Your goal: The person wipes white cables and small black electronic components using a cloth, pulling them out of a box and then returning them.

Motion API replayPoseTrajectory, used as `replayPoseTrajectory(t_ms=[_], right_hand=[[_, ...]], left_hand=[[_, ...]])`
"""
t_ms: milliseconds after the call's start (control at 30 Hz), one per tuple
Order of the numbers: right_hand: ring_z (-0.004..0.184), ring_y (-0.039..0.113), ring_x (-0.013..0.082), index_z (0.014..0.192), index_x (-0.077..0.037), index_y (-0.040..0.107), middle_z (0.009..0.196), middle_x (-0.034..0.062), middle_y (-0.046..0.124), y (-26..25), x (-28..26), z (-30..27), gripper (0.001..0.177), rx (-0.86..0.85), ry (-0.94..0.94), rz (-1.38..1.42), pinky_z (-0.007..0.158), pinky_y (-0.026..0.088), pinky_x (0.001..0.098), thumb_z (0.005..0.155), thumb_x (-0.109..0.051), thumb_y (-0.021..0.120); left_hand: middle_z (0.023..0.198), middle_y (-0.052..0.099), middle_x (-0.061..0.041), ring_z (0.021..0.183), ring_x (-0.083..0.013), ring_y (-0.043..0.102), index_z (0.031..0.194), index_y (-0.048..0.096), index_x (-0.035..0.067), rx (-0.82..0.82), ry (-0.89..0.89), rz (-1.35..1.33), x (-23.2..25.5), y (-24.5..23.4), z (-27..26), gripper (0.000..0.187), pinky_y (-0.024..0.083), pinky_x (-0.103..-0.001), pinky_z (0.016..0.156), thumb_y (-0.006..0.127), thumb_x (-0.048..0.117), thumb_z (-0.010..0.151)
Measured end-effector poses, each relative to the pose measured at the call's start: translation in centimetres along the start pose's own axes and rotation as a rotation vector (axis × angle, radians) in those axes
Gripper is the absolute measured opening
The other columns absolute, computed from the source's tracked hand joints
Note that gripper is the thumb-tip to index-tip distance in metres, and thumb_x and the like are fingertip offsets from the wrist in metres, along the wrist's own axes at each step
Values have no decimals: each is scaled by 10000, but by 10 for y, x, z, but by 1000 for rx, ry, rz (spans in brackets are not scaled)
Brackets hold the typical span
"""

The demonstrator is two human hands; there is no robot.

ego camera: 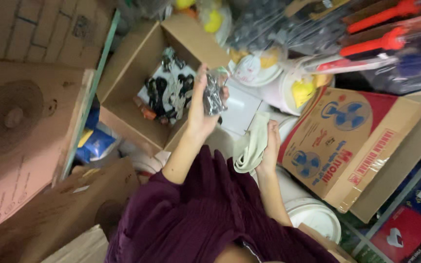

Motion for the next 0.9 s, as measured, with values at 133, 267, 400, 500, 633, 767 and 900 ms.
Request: replayPoseTrajectory(t_ms=[133,267,400,500,633,767,900], right_hand=[[1093,665,287,1422,-51,485,1300,190,620,26,-33,-10,669,-102,273,498,977,532,439,978,-549,443],[1107,675,258,1460,-34,450,1345,161,602,35,-61,-28,622,-160,373,504,983,544,405,961,-399,514],[879,581,195,1498,53,447,1129,107,585,29,-100,-34,460,-408,5,290,753,467,321,1160,-219,602],[812,541,215,1334,14,545,975,129,602,-6,-135,-43,398,13,-438,-346,711,420,355,1068,-271,623],[1000,624,189,1095,-32,694,1103,124,631,21,-172,-84,220,-203,-1055,-673,854,503,331,988,-221,657],[927,650,230,1106,-13,734,1132,141,740,61,-174,-99,255,-441,-1221,-864,832,514,366,852,-40,736],[961,683,271,1200,-35,632,1124,127,704,60,-164,-97,388,-420,-1362,-756,827,555,363,865,61,801]], left_hand=[[1082,708,-135,821,-156,641,1224,586,72,62,-182,-213,-23,24,-20,393,549,-267,736,625,392,998],[951,661,-78,844,-159,653,1148,603,11,-48,-218,-376,-38,50,-31,415,562,-263,760,626,401,1010],[945,670,-48,830,-169,649,1075,624,61,-75,-124,-221,-48,73,-40,376,561,-293,771,635,431,1009],[995,689,-36,860,-165,649,1172,644,79,-149,-131,-223,-65,86,-48,387,547,-290,784,624,437,1027],[1045,685,-42,890,-159,642,1309,636,113,-259,-173,-234,-90,98,-60,397,556,-282,834,616,418,1054],[1086,693,-48,892,-146,652,1292,655,98,-185,-83,-141,-91,109,-63,407,562,-287,812,611,398,1020],[1094,673,-57,959,-160,666,1212,600,96,-164,4,-115,-89,113,-67,303,564,-301,845,609,361,1066]])
Point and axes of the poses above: each hand's wrist, its own z-axis towards the middle knuckle, its own y-axis out of the palm, x = y × z, the point moved 6 cm from there along z, towards the middle knuckle
